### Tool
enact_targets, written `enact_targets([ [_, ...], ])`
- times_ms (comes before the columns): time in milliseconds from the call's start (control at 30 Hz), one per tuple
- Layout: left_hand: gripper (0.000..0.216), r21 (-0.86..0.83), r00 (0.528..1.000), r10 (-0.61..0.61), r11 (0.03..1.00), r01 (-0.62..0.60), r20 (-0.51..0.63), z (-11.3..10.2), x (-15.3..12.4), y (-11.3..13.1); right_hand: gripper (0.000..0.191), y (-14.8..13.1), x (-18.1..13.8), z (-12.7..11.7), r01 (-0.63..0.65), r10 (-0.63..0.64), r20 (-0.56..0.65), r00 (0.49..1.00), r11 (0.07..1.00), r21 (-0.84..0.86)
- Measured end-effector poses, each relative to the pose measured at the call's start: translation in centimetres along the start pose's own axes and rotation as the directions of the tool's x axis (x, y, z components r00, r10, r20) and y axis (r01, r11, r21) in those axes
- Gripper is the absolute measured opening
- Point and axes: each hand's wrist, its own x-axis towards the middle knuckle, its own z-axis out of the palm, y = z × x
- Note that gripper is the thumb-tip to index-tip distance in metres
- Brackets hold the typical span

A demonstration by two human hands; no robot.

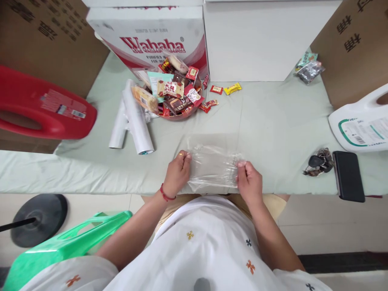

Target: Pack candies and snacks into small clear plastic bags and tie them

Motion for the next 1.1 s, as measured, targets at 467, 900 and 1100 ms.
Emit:
enact_targets([
  [467,0.028,0.697,0.985,-0.071,0.715,-0.059,0.156,-0.9,-3.0,-1.5,0.060,-1.8,4.2,-2.1,-0.214,0.243,0.297,0.923,0.969,-0.126],
  [900,0.027,0.696,0.991,0.068,0.718,0.033,-0.117,-1.8,-3.9,-3.1,0.019,-2.0,8.1,2.3,0.094,-0.091,0.081,0.993,0.995,-0.038],
  [1100,0.011,0.656,0.671,0.646,0.689,-0.308,-0.363,-3.9,-2.6,-0.8,0.017,-2.0,7.6,2.5,0.169,-0.154,0.114,0.982,0.976,-0.138],
])
